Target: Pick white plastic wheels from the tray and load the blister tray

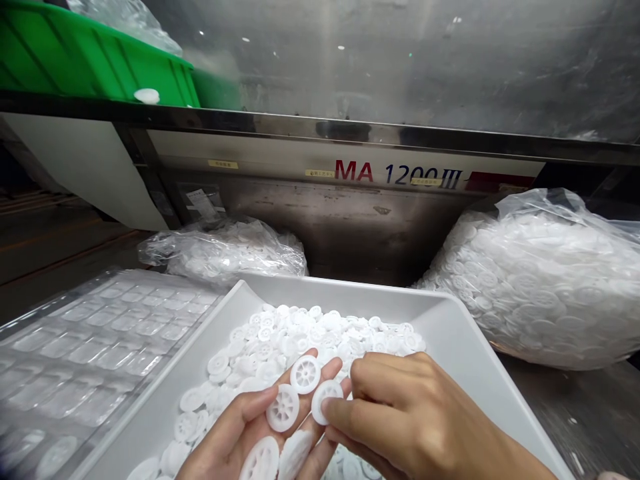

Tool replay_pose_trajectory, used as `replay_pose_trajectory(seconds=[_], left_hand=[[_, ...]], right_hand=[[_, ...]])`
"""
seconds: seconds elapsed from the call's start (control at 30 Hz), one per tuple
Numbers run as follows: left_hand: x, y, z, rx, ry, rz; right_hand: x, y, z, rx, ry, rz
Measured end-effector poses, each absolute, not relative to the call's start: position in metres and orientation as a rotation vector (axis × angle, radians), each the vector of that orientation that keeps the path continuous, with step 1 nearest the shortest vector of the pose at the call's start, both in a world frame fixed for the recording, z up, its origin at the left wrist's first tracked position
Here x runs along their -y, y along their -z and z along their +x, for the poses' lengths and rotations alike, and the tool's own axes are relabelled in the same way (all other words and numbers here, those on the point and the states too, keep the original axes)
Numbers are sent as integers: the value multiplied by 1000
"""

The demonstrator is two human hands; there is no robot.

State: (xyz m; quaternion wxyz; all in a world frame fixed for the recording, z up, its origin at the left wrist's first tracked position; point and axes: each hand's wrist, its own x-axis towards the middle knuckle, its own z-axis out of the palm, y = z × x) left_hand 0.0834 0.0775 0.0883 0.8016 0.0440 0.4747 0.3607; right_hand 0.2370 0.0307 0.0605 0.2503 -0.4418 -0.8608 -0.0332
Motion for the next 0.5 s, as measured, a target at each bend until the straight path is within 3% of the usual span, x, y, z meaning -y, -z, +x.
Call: replay_pose_trajectory(seconds=[0.5], left_hand=[[-81, -83, 76, -1010, -714, 71]], right_hand=[[-25, -51, 238, 2250, 392, -1247]])
